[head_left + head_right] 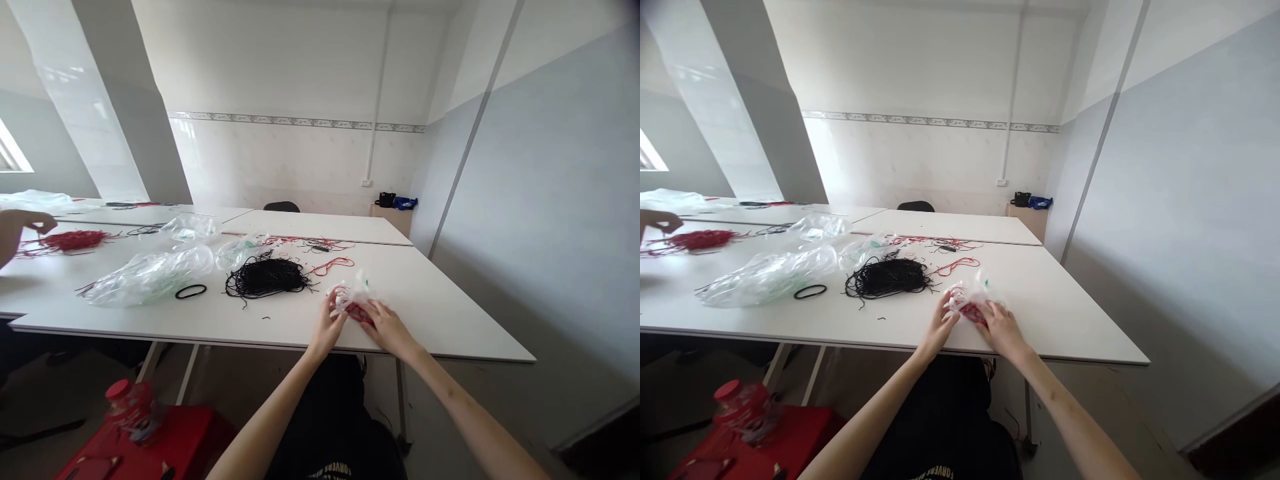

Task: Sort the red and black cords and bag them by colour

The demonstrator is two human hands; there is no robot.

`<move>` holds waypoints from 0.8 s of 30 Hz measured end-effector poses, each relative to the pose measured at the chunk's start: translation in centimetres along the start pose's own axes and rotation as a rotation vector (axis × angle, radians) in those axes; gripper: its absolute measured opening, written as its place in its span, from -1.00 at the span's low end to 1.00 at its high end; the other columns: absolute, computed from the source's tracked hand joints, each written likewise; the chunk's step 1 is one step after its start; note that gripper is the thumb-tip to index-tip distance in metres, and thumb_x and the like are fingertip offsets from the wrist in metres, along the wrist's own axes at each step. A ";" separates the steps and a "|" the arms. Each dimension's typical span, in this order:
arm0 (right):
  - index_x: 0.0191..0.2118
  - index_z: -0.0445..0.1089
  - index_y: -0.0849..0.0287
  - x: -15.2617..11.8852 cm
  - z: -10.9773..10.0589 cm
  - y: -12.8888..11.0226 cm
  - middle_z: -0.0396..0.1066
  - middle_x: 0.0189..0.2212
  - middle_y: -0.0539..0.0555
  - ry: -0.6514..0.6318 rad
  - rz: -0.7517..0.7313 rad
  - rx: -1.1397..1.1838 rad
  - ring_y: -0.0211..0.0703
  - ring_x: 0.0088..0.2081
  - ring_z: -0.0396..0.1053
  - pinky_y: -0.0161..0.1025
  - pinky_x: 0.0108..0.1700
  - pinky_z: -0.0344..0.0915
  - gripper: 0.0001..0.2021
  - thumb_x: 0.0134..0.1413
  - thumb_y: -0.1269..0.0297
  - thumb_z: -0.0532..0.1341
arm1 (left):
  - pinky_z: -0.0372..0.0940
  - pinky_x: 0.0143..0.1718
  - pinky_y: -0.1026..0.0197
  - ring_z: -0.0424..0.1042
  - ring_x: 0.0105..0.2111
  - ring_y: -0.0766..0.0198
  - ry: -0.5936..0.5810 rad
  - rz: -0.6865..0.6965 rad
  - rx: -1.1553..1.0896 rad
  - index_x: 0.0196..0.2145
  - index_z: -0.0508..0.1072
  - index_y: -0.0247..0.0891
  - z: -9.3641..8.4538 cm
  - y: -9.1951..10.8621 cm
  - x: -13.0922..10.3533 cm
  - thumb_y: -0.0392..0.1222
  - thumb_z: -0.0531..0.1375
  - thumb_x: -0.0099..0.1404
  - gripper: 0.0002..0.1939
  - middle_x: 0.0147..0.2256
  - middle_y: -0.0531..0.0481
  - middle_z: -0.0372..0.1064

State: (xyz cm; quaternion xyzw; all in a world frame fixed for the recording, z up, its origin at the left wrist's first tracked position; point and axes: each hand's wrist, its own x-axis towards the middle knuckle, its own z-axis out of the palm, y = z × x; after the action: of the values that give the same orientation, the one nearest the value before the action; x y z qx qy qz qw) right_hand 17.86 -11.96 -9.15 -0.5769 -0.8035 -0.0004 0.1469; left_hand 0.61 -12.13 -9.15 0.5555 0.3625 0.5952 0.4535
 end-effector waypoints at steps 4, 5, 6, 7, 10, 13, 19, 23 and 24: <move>0.21 -0.02 0.04 -0.6 -1.0 2.9 0.09 0.11 0.21 -0.004 0.110 -0.048 0.10 0.06 0.15 0.13 0.02 0.05 -0.49 0.12 0.15 -0.06 | 0.24 -0.10 0.18 0.16 0.06 0.19 0.029 0.099 0.324 0.08 0.12 -0.18 -1.6 -0.6 -0.8 -0.27 -0.01 0.21 -0.55 0.12 -0.18 0.00; 0.21 -0.02 0.04 -1.1 -1.5 3.6 0.09 0.11 0.22 -0.023 0.130 -0.073 0.14 0.05 0.15 0.21 0.01 0.02 -0.47 0.10 0.12 -0.03 | 0.25 -0.10 0.18 0.17 0.06 0.20 0.015 0.114 0.365 0.04 0.17 -0.20 -1.7 -0.6 -0.9 -0.29 -0.03 0.21 -0.59 0.10 -0.17 0.02; 0.20 -0.02 0.00 -1.6 -2.2 4.3 0.08 0.11 0.21 -0.044 0.150 -0.112 0.18 0.06 0.14 0.28 -0.01 -0.02 -0.45 0.07 0.08 0.00 | 0.25 -0.10 0.19 0.18 0.05 0.22 -0.002 0.126 0.391 -0.01 0.23 -0.21 -1.8 -0.6 -1.0 -0.30 -0.04 0.21 -0.63 0.08 -0.16 0.07; 0.19 0.01 -0.04 -2.0 -2.9 4.9 0.08 0.12 0.19 -0.055 0.162 -0.157 0.20 0.07 0.11 0.32 -0.02 -0.04 -0.44 0.04 0.03 0.01 | 0.24 -0.10 0.20 0.20 0.03 0.23 -0.019 0.138 0.412 -0.08 0.28 -0.22 -1.7 -0.6 -1.1 -0.31 -0.05 0.21 -0.68 0.04 -0.14 0.13; 0.14 0.10 -0.02 -2.5 -5.0 6.2 -0.02 0.17 0.20 0.060 0.191 -0.279 0.21 0.15 -0.04 0.31 0.00 -0.04 -0.42 0.01 -0.11 -0.03 | 0.25 -0.12 0.21 0.29 -0.09 0.27 -0.088 0.170 0.509 -0.21 0.36 -0.23 -1.4 -0.6 -1.6 -0.32 -0.08 0.21 -0.73 -0.10 -0.10 0.28; 0.18 0.04 -0.02 -1.3 -5.1 7.1 -0.27 0.25 0.15 0.164 0.162 -0.303 0.20 0.23 -0.26 0.31 0.05 -0.13 -0.36 0.00 -0.19 -0.09 | 0.24 -0.14 0.17 0.33 -0.20 0.25 -0.159 0.200 0.639 -0.26 0.38 -0.25 -0.9 -0.6 -2.0 -0.33 -0.07 0.19 -0.74 -0.23 -0.09 0.34; 0.24 -0.14 -0.06 2.9 3.0 11.6 -0.19 0.25 0.11 -0.096 0.167 -0.067 0.10 0.23 -0.19 0.31 0.04 -0.07 -0.41 0.11 -0.09 -0.22 | 0.18 -0.14 0.11 0.30 -0.24 0.18 -0.293 0.326 0.912 -0.37 0.39 -0.27 -0.3 -1.2 -2.8 -0.35 0.01 0.12 -0.82 -0.34 -0.08 0.36; 0.17 0.04 -0.05 6.1 5.4 16.3 0.01 0.18 0.14 0.054 0.254 -0.044 0.20 0.16 -0.02 0.34 -0.04 0.04 -0.43 0.07 -0.11 -0.19 | 0.17 -0.20 0.12 0.29 -0.29 0.20 -0.293 0.398 1.041 -0.37 0.36 -0.27 -0.2 -1.9 -3.2 -0.31 0.02 0.12 -0.86 -0.32 -0.07 0.35; 0.16 0.08 -0.01 6.8 5.3 17.3 0.07 0.14 0.17 0.092 0.253 -0.048 0.20 0.14 0.04 0.31 -0.05 0.07 -0.43 0.07 -0.08 -0.18 | 0.17 -0.21 0.14 0.29 -0.29 0.21 -0.286 0.405 1.061 -0.37 0.35 -0.26 -0.1 -2.1 -3.3 -0.31 0.03 0.11 -0.87 -0.32 -0.06 0.34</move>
State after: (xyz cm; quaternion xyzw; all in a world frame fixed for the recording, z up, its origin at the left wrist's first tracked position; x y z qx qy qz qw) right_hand 30.65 1.07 -15.53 -0.6765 -0.7163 -0.0277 0.1686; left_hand 0.69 -14.52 -12.23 0.8396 0.4328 0.3264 0.0347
